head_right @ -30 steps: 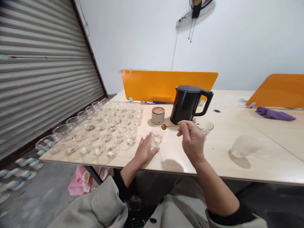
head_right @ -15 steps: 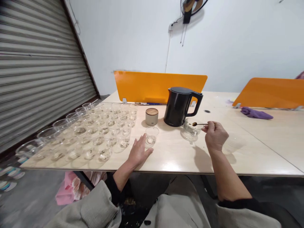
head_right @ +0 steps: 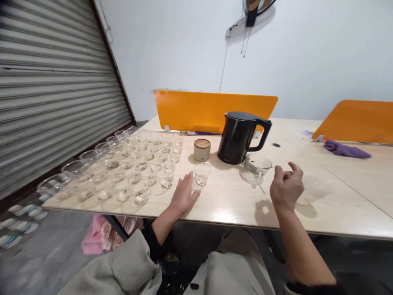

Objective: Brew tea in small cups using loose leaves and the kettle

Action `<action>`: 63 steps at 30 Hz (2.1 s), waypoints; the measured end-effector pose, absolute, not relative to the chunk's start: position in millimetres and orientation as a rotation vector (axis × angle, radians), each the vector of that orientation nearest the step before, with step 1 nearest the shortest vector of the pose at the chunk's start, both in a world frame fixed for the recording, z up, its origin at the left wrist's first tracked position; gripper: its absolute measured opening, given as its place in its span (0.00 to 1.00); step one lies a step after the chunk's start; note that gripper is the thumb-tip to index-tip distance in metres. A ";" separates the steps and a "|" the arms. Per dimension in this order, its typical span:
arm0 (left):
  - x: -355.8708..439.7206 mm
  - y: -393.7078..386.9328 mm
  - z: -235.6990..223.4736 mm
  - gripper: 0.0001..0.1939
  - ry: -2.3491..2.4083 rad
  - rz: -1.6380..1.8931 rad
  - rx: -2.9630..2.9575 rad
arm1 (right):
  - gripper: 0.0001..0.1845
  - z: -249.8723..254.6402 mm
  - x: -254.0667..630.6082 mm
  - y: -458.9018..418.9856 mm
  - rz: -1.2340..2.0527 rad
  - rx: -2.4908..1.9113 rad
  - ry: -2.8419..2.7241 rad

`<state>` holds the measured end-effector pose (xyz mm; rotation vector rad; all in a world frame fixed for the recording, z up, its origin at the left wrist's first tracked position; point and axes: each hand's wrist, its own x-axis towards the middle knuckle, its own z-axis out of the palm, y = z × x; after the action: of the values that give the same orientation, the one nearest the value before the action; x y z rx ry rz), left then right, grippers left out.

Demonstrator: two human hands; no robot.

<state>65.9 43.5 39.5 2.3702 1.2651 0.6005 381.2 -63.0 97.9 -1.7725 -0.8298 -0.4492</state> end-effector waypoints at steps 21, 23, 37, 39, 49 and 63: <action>72.2 42.6 44.3 0.34 1.441 0.362 2.524 | 0.46 34.7 284.9 -19.3 -0.100 -2.074 -2.187; 71.9 42.9 43.6 0.34 1.442 0.338 2.537 | 0.47 37.2 282.3 -20.3 -0.083 -2.081 -2.192; 70.3 44.1 38.3 0.34 1.507 0.267 2.609 | 0.58 40.1 275.1 -19.5 -0.077 -2.243 -2.117; 69.3 44.0 38.6 0.35 1.512 0.259 2.613 | 0.57 38.8 275.4 -18.7 -0.090 -2.238 -2.111; 67.7 42.7 41.2 0.35 1.515 0.246 2.650 | 0.55 40.3 273.3 -18.3 -0.068 -2.287 -2.100; 68.0 43.6 41.1 0.36 1.505 0.248 2.653 | 0.54 42.0 271.9 -19.1 -0.071 -2.296 -2.091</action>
<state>68.0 43.6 41.1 2.6526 1.5050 0.2480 271.9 -19.1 42.0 -2.2964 -2.0908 -0.0707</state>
